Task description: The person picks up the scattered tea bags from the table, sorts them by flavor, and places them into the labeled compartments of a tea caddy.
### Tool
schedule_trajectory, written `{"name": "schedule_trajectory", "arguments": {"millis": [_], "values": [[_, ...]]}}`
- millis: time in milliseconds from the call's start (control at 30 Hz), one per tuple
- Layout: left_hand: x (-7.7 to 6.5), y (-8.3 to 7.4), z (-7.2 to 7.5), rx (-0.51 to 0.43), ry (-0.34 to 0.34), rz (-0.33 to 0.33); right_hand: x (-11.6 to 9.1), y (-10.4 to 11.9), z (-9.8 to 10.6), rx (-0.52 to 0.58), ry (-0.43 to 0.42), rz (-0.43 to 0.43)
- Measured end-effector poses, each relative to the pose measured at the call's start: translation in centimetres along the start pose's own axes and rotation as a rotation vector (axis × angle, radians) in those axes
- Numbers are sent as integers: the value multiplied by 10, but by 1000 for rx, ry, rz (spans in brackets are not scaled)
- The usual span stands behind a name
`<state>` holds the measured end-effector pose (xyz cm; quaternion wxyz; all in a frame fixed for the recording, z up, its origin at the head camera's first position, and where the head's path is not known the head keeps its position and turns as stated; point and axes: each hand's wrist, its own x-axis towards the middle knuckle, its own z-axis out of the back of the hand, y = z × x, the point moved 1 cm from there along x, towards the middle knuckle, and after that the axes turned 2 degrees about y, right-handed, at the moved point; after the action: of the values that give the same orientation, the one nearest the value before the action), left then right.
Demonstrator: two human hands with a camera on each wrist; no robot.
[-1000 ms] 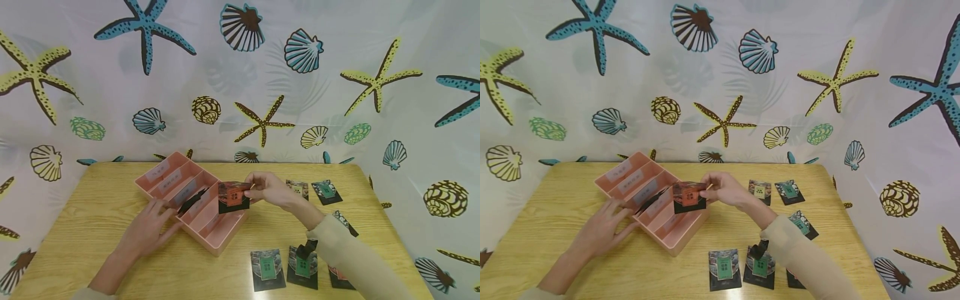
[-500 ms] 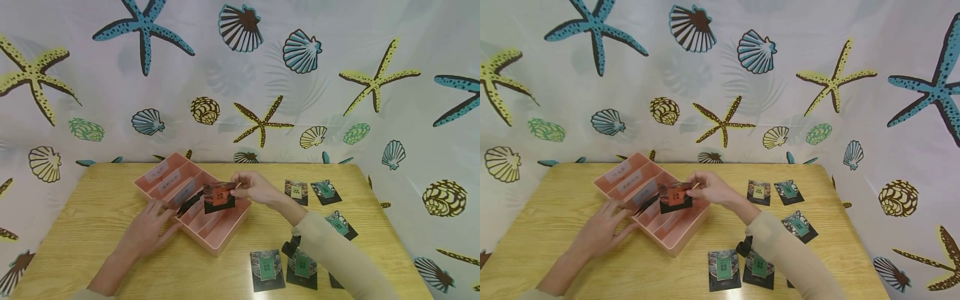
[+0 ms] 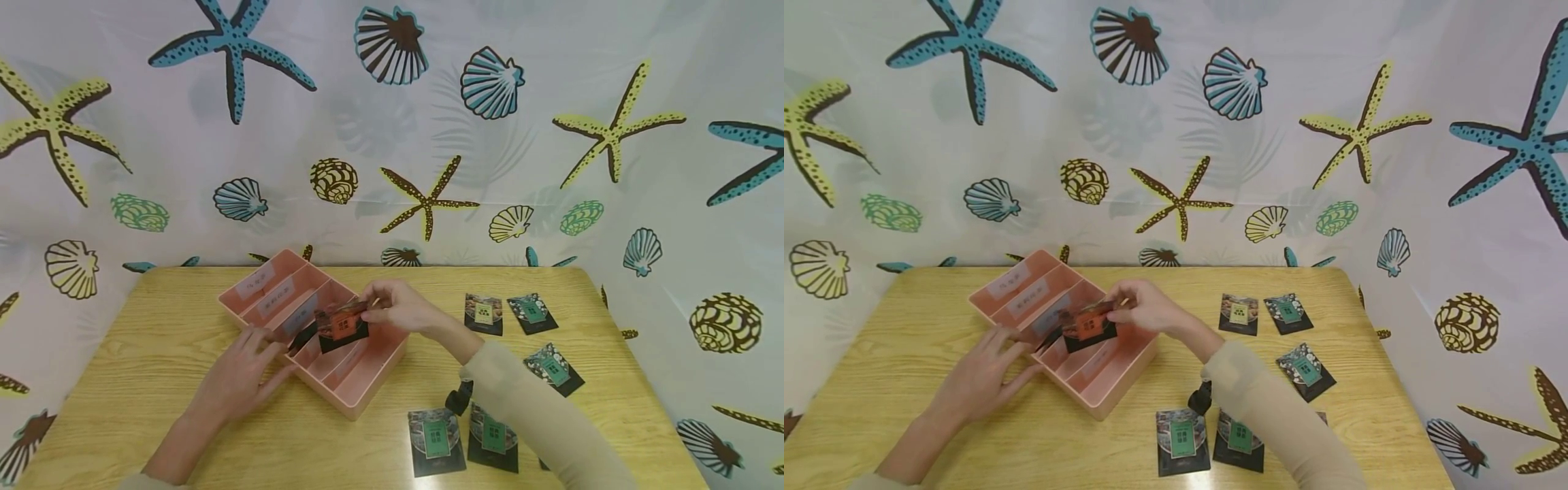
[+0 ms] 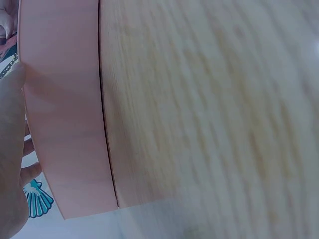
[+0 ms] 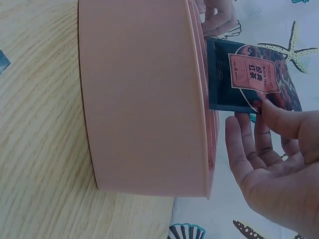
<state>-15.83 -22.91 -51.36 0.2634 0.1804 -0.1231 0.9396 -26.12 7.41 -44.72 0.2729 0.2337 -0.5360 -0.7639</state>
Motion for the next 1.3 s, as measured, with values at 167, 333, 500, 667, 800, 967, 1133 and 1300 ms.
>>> {"name": "schedule_trajectory", "arguments": {"millis": [167, 333, 500, 667, 800, 967, 1133, 1300], "values": [[0, -1, 1, -2, 0, 3, 7, 0, -5, 8, 34, 5], [0, 0, 0, 1, -8, 0, 11, 2, -8, 0, 58, 14], [0, 0, 0, 7, -15, -9, 16, 2, -12, -86, 61, 15], [0, 1, 0, 8, -19, -15, 18, 0, -17, -161, 78, -1], [-1, 1, 0, 6, -31, -26, 17, 1, -20, -196, 111, -10], [-1, 2, -1, -2, -36, -25, 18, 2, -20, -175, 105, -10], [-1, 1, -1, -2, -29, -15, 16, 1, -14, -114, 28, -33], [-1, 0, 0, 0, -22, -10, 12, 4, -8, 15, -16, -78]]}}
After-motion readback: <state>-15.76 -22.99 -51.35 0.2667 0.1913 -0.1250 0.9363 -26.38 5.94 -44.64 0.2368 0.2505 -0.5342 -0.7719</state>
